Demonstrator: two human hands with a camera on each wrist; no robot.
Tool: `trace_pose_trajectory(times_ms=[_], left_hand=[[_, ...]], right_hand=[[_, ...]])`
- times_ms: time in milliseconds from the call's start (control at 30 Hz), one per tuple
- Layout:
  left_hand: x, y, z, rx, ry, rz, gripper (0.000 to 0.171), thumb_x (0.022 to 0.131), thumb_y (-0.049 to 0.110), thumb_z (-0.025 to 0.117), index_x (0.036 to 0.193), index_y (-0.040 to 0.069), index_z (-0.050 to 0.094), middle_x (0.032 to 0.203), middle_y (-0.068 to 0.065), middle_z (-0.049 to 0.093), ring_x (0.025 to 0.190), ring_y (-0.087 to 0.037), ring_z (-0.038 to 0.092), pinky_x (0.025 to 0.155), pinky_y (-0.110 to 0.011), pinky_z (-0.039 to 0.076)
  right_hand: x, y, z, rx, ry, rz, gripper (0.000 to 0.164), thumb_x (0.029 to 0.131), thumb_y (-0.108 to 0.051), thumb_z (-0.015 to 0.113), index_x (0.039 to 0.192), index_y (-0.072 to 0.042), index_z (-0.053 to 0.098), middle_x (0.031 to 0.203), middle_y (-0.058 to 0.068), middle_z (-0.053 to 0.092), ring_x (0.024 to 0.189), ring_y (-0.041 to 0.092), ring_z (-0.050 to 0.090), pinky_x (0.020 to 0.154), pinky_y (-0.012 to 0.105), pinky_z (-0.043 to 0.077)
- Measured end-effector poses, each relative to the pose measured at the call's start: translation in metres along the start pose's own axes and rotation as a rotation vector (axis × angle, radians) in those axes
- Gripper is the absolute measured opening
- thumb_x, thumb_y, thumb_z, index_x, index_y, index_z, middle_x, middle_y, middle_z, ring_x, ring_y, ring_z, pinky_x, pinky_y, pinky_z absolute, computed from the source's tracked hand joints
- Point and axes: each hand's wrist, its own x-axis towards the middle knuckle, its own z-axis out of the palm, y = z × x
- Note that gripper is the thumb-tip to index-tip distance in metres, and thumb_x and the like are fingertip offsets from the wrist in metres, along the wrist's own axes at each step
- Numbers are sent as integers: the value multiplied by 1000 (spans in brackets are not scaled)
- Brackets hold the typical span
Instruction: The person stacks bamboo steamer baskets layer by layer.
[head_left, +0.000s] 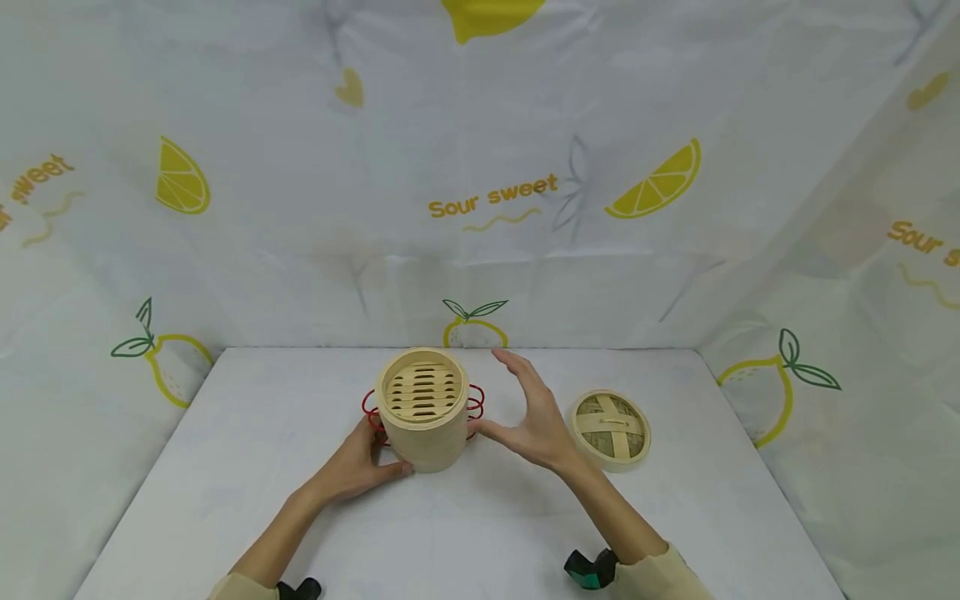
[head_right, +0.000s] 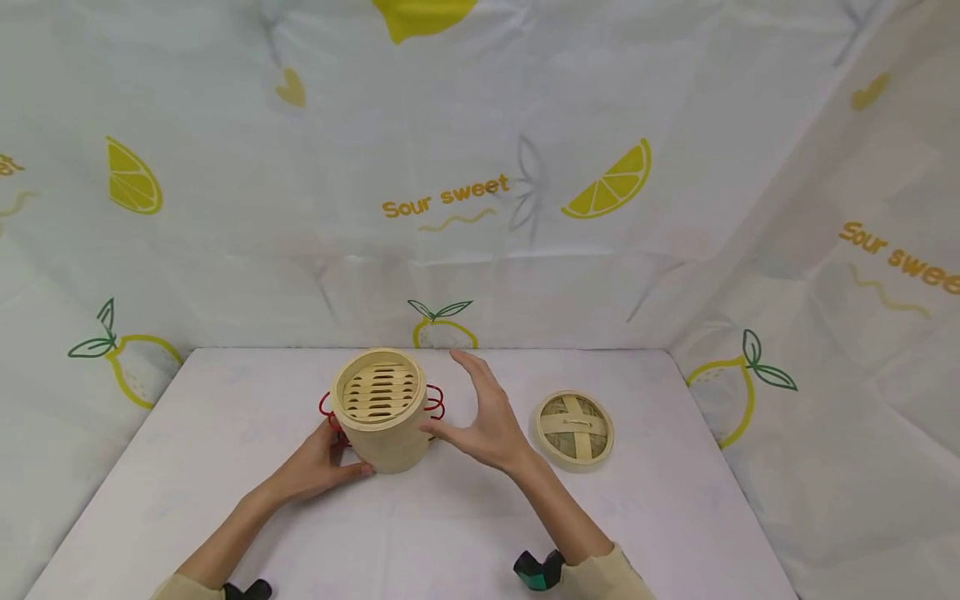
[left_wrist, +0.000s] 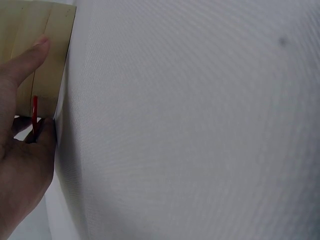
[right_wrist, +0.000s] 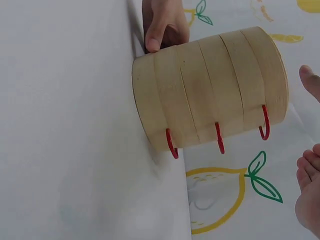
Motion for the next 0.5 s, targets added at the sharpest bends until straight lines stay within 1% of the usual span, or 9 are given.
trace_pose_trajectory(times_ms=[133, 200, 367, 500], left_hand=[[0, 0, 1, -22, -9, 4, 95, 84, 31, 96, 159, 10, 42, 146, -5, 63, 126, -7, 62, 107, -26, 57], [0, 0, 1, -20, -10, 4, 95, 84, 31, 96, 159, 10, 42, 145, -5, 63, 126, -7, 62, 107, -26, 57], [-1, -1, 0, -6, -6, -4, 95, 84, 32, 96, 159, 10, 42, 144, -4, 64, 125, -6, 62, 106, -26, 58], [-1, 0, 0, -9, -7, -3, 94, 84, 32, 96, 159, 10, 42, 144, -4, 64, 124, -6, 63, 106, -27, 58]], right_hand=[[-9, 9, -9, -4, 62, -27, 98, 73, -13, 100, 157, -3, 51, 157, 18, 59, 146, 37, 56, 127, 27, 42], [-14, 13, -13, -5, 83, -34, 95, 73, -11, 100, 155, -1, 53, 155, 19, 60, 144, 38, 57, 127, 20, 40], [-23, 18, -21, -17, 103, -28, 89, 73, -8, 99, 151, -1, 57, 151, 17, 64, 142, 37, 59, 125, 15, 39], [-28, 21, -29, -8, 112, -21, 81, 77, -4, 96, 148, 1, 59, 148, 20, 66, 142, 30, 59, 124, 14, 40]])
